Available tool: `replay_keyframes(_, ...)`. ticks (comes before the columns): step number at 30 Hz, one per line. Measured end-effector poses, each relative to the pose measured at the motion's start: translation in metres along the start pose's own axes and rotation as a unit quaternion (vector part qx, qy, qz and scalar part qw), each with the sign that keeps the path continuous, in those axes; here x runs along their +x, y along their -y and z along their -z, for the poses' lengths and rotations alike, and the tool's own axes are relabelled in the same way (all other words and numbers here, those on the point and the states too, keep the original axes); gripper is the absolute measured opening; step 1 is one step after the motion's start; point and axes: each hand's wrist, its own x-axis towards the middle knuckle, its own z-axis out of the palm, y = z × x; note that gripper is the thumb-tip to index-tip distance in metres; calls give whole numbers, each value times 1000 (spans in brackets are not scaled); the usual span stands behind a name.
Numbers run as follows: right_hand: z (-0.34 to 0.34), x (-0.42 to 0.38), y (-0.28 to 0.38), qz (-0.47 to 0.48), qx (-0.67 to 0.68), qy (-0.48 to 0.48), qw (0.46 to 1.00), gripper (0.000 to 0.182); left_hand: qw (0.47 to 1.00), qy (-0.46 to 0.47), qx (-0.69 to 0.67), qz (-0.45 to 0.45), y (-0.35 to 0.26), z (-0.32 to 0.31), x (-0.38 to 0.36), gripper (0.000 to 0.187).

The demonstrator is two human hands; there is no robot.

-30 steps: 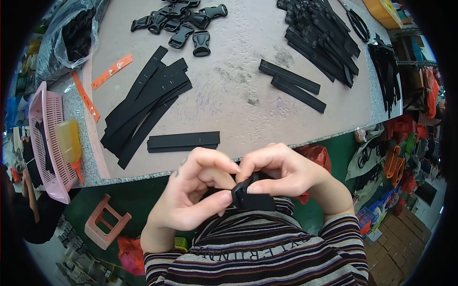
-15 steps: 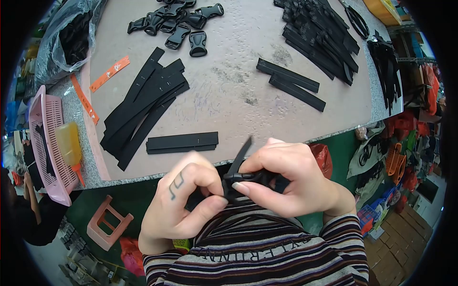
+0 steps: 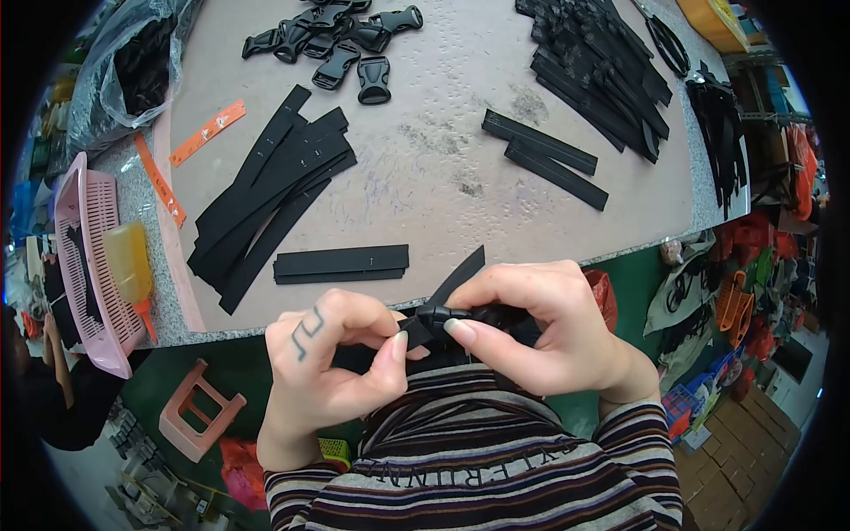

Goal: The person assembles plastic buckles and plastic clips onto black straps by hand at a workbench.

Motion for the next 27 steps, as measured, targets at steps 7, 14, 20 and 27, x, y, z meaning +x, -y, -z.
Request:
replay_keyframes(7,-4,3,-2,57,-77,-14,995,12,994,-6,85,-62,-1,-1,5,18)
replay_keyframes(14,-17,-2,-6,186,-214,-58,957,18,987,21,153,-46,-16,1,7,19)
replay_keyframes(20,-17,-6,-1,190,-215,-67,956,20,995,13,104,3,-20,0,7,19)
replay_keyframes(27,-9,-5,0,173,-156,-18,972,20,994,67,-56,67,-7,7,4,48)
